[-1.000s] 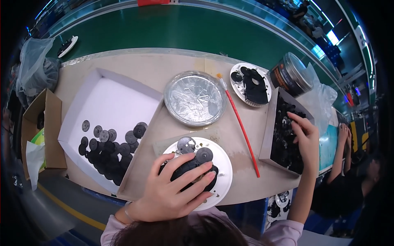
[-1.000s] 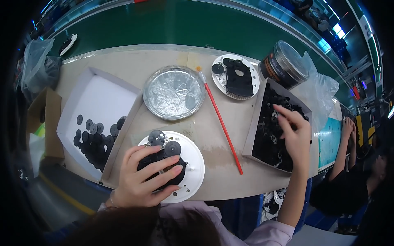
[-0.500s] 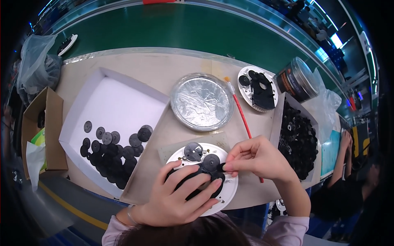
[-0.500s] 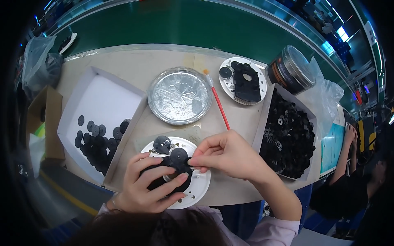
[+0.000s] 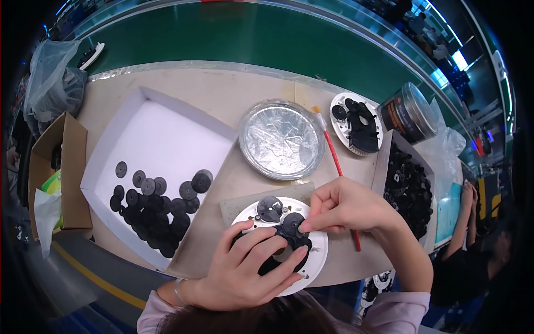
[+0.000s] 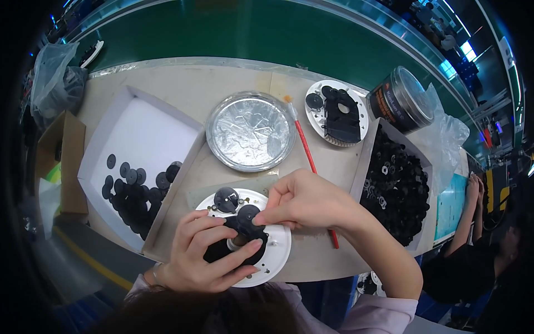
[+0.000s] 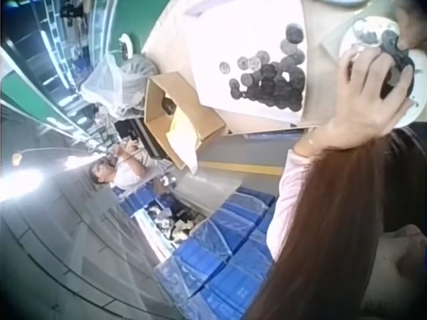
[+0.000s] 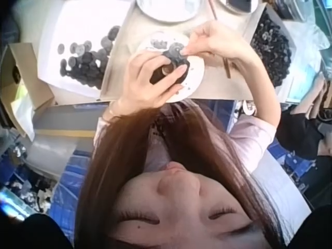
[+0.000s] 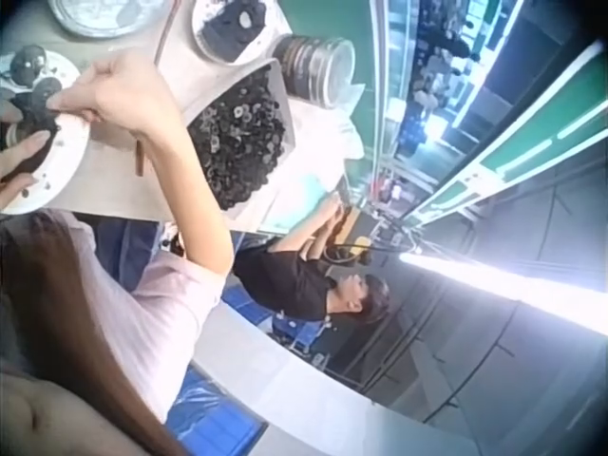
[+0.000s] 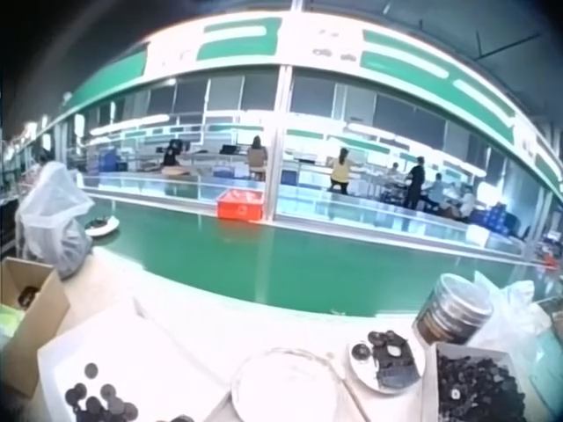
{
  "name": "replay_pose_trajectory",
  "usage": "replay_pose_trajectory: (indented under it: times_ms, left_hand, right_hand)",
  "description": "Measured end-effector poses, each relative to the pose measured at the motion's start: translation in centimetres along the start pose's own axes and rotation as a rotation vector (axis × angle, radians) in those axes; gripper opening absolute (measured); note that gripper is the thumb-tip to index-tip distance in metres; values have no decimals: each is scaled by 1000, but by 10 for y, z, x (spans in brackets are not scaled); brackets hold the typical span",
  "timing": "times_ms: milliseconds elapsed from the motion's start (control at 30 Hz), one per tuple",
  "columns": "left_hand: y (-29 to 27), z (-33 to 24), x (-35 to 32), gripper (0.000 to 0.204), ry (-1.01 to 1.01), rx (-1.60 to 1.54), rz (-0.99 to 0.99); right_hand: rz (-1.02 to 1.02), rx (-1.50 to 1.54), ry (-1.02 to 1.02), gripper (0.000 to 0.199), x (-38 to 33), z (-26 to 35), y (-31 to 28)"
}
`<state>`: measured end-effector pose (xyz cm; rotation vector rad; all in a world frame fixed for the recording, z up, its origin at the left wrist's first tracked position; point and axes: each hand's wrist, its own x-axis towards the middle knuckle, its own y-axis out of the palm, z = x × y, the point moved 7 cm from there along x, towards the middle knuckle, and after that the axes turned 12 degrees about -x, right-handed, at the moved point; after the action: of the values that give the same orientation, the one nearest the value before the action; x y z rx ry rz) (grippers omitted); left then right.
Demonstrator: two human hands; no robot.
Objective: Assembling and applying lubricant to metal components on a circular assembly plate at a production line station.
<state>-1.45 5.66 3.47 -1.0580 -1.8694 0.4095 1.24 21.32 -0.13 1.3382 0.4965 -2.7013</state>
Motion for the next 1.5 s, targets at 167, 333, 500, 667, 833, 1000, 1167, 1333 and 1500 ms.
replay_pose_trajectory:
  times_ms: [167, 333, 500, 667, 833, 1000, 1167, 1333, 1500]
  left_hand:
    - [1, -1, 2, 40, -20, -27, 4]
    - [1, 1, 2, 42, -71, -35, 11]
    - [2, -1, 6, 46, -67, -7, 51]
    - [3, 1, 3, 46, -60, 11, 63]
    - [3, 0, 4, 46, -47, -2, 52]
    - [4, 1, -2, 43, -63, -33, -28]
    - [0, 3, 1, 41, -74, -37, -62]
    - [2, 1, 1, 39, -50, -7, -9]
    - [2, -1, 1, 35, -27, -20, -34]
  right_hand:
    - [-430, -214, -199, 65, -2, -11, -21]
    - [-339, -99, -139, 76, 6, -26, -12]
    - [-361, -27, -152, 73, 5, -29, -7]
    - [-257, 181, -165, 66, 9, -32, 4]
    - [-281, 132, -146, 66, 6, -34, 1]
    - [-318, 116, -115, 68, 7, -35, 0]
    - [-366, 161, -139, 64, 7, -39, 3]
    - [-288, 347, -131, 56, 5, -39, 9]
    - [-332, 295, -162, 55, 7, -41, 9]
